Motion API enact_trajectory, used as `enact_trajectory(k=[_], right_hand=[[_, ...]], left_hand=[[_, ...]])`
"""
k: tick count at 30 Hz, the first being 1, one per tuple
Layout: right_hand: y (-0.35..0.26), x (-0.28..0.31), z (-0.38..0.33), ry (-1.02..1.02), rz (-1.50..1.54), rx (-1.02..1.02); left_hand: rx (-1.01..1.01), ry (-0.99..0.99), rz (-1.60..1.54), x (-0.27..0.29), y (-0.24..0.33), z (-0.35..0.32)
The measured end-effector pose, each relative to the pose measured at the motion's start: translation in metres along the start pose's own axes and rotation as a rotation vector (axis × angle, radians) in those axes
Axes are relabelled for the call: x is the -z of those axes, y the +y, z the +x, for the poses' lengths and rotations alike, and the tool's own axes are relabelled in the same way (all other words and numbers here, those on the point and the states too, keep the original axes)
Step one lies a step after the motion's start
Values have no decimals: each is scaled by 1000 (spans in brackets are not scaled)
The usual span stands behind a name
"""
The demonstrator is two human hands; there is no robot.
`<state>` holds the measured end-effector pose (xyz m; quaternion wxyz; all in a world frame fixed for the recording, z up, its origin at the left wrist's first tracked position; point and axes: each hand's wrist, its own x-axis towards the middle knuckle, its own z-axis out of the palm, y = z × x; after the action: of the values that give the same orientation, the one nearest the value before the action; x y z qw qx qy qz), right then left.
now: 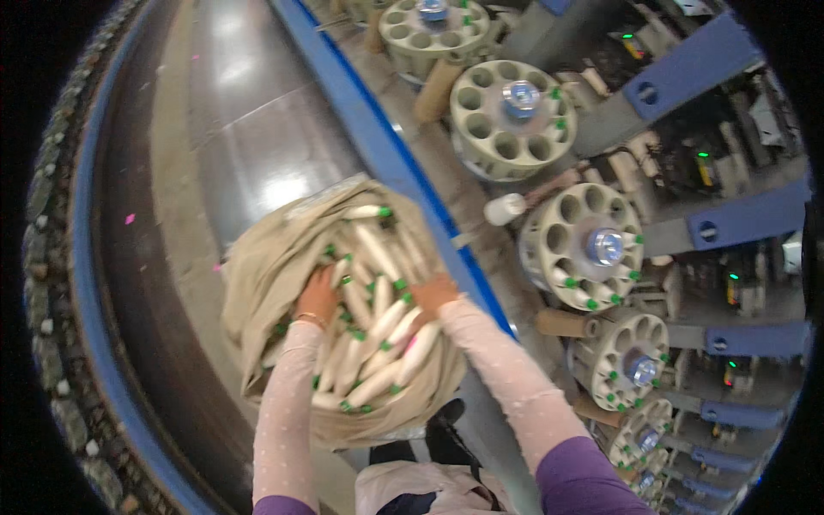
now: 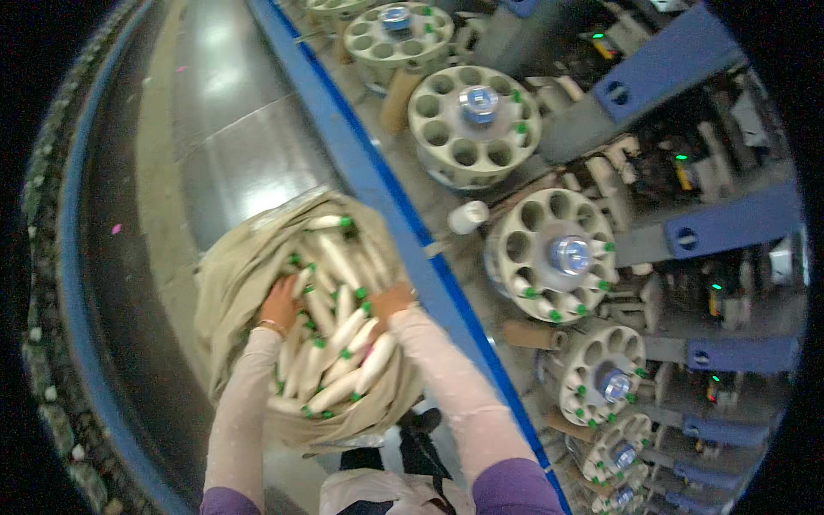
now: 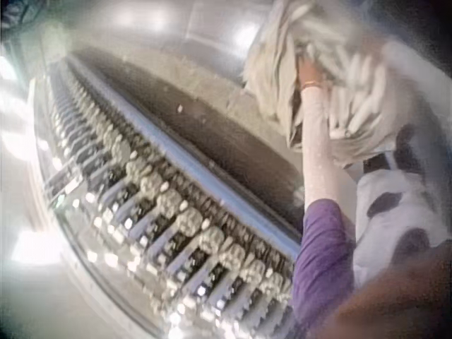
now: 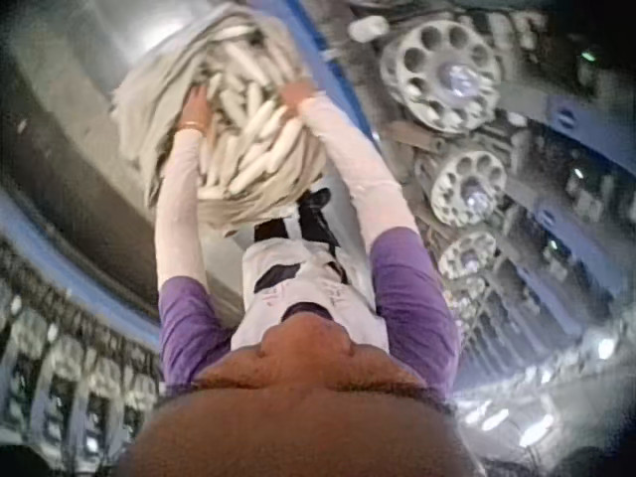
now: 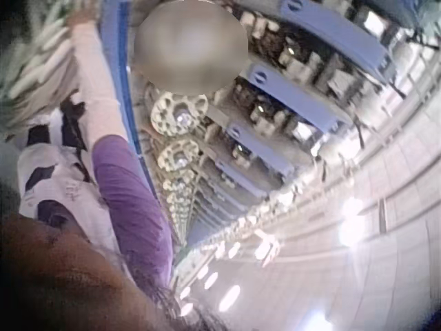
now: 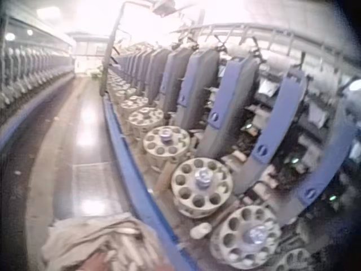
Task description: The person repeatedly takes white cylindrical spools from a large cloth bag and places them into circular holders on a row of industrial machines. The person handles the spools by hand, moving along the machine line to fill available slots.
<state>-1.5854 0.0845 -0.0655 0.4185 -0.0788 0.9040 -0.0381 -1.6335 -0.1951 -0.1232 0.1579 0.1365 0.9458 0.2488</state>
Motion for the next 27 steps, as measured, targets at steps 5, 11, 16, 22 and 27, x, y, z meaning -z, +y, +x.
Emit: enact_trajectory(k=[5,11,16,22,27], right_hand=[[-7,21,-46,-64,-260,125],[46,30,-167,324,968,368],[55,32,-236,2,1953,636],[104,67,-312,505,1057,498],[215,30,-359,754,1626,334]], left_hand=[[-13,-196,-6,29,-3,-5],[24,54,-757,100,59,-60],[-65,-116,-1399,122,228,-81],[182,-29,-1499,115,352,-78],[158,212,-1769,102,357,-54]])
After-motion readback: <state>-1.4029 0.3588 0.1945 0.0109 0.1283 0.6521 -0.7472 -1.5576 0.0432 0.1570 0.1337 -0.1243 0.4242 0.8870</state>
